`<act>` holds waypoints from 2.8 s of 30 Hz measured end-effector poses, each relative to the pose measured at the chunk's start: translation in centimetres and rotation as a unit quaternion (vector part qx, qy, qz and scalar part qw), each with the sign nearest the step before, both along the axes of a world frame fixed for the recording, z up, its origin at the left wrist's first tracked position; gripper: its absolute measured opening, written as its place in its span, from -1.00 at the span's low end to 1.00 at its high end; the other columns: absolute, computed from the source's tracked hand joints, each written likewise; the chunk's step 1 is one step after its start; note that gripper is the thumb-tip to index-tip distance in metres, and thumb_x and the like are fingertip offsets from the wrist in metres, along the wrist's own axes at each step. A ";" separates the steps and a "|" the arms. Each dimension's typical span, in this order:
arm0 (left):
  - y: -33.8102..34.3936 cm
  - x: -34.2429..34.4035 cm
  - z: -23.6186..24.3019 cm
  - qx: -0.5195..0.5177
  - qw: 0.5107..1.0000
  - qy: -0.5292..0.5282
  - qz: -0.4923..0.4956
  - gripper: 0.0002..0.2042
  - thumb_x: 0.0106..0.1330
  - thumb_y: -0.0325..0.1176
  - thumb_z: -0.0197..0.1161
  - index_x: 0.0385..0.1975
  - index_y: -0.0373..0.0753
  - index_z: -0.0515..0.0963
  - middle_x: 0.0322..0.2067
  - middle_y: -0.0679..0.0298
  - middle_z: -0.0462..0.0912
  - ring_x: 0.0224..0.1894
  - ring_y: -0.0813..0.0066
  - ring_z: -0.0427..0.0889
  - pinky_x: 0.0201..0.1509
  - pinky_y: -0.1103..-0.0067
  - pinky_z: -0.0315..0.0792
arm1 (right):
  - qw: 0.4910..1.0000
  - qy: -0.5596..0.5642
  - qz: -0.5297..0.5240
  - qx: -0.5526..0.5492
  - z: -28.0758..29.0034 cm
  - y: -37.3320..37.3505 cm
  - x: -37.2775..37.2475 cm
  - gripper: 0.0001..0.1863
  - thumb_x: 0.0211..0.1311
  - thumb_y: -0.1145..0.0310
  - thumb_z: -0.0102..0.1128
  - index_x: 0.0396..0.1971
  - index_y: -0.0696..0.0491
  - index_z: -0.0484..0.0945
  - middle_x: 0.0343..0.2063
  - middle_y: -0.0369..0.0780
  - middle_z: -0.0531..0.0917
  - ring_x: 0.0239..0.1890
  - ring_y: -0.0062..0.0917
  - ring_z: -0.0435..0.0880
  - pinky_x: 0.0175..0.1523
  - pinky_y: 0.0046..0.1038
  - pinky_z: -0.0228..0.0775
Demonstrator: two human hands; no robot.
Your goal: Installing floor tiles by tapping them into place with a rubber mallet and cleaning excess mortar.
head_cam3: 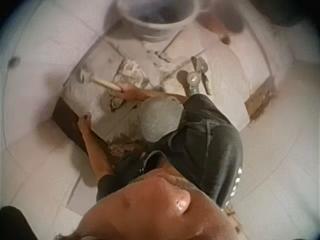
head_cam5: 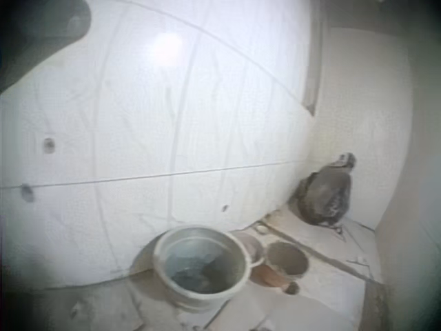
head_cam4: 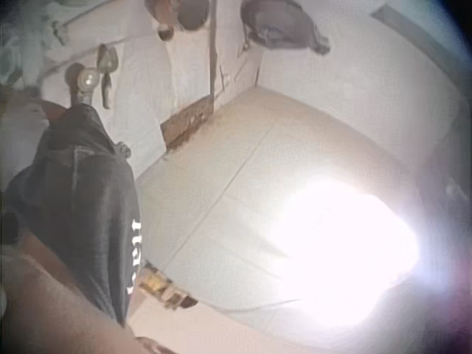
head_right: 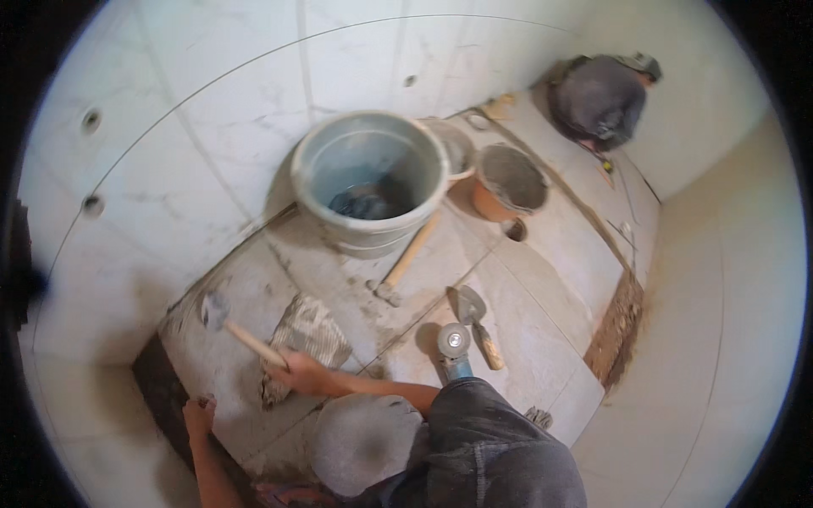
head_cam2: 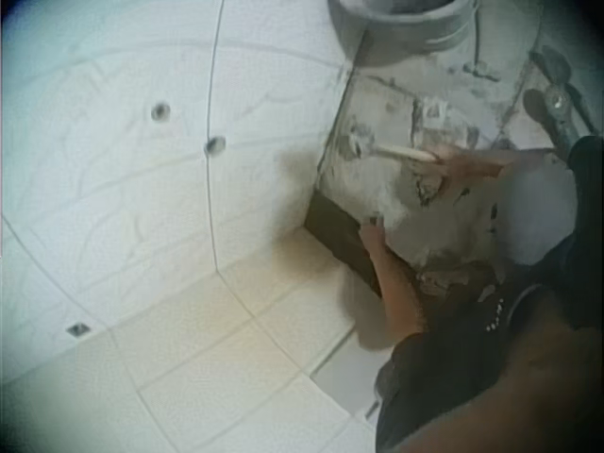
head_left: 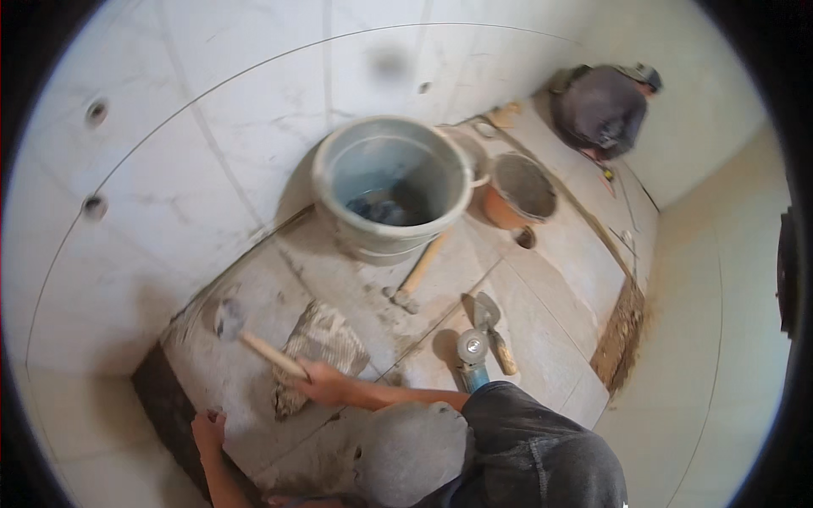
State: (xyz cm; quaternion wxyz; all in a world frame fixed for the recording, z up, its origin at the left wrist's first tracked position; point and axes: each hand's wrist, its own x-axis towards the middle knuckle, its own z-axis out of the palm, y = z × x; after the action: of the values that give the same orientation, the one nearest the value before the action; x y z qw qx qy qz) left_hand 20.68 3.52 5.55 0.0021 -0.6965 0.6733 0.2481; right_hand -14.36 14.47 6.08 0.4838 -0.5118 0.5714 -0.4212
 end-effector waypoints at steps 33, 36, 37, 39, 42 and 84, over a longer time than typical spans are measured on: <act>-7.5 -13.0 -7.9 0.048 0.966 -0.113 -0.229 0.25 -0.21 -0.08 0.67 0.48 -0.43 -0.01 0.47 -0.27 -0.04 0.49 -0.16 0.09 0.53 0.29 0.11 | 0.975 0.184 -0.008 0.123 -4.5 7.6 -1.9 -0.64 0.36 0.17 0.17 -0.15 0.16 0.38 -0.56 0.01 0.61 -0.47 0.04 0.66 -0.38 -0.01 0.44; -7.6 -13.3 -7.7 0.050 0.966 -0.110 -0.228 0.24 -0.21 -0.08 0.66 0.46 -0.45 0.00 0.46 -0.28 -0.01 0.49 -0.16 0.10 0.53 0.30 0.11 | 0.972 0.195 0.025 0.126 -4.4 7.7 -2.4 -0.63 0.35 0.16 0.15 -0.12 0.17 0.36 -0.54 0.03 0.62 -0.44 0.05 0.67 -0.34 -0.01 0.46; -7.7 -13.3 -7.6 0.049 0.965 -0.106 -0.233 0.24 -0.21 -0.07 0.66 0.46 -0.47 0.01 0.46 -0.29 0.00 0.48 -0.16 0.11 0.52 0.30 0.11 | 0.973 0.193 0.027 0.125 -4.6 7.5 -2.5 -0.63 0.34 0.18 0.16 -0.11 0.17 0.36 -0.53 0.03 0.62 -0.42 0.05 0.67 -0.31 -0.01 0.46; -8.0 -13.3 -7.8 0.050 0.965 -0.105 -0.236 0.24 -0.21 -0.05 0.66 0.45 -0.50 0.02 0.44 -0.31 0.02 0.48 -0.15 0.12 0.52 0.31 0.11 | 0.973 0.192 0.028 0.124 -4.7 7.3 -2.6 -0.63 0.33 0.19 0.16 -0.11 0.17 0.36 -0.53 0.03 0.62 -0.41 0.05 0.67 -0.29 -0.01 0.47; -7.8 -13.2 -8.2 0.032 0.965 -0.109 -0.238 0.20 -0.23 -0.11 0.68 0.41 -0.53 0.07 0.41 -0.31 0.11 0.47 -0.12 0.16 0.51 0.32 0.15 | 0.973 0.196 0.045 0.112 -4.8 7.0 -2.9 -0.63 0.31 0.20 0.17 -0.10 0.17 0.37 -0.52 0.04 0.62 -0.39 0.04 0.67 -0.27 0.00 0.47; -7.3 -16.1 -5.0 0.088 0.963 -0.100 -0.233 0.11 -0.30 -0.09 0.69 0.28 -0.58 0.27 0.25 -0.31 0.39 0.36 -0.15 0.35 0.41 0.31 0.30 | 0.969 0.206 0.068 0.120 -5.7 7.2 -3.5 -0.56 0.24 0.21 0.24 -0.06 0.23 0.40 -0.49 0.03 0.64 -0.37 0.04 0.68 -0.27 -0.01 0.49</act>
State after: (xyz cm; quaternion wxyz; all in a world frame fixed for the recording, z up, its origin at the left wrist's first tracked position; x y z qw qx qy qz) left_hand 4.58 -3.80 0.55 0.1885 -0.5390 0.7886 0.2280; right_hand -17.84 21.71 0.38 0.4406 -0.5639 0.6689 -0.2012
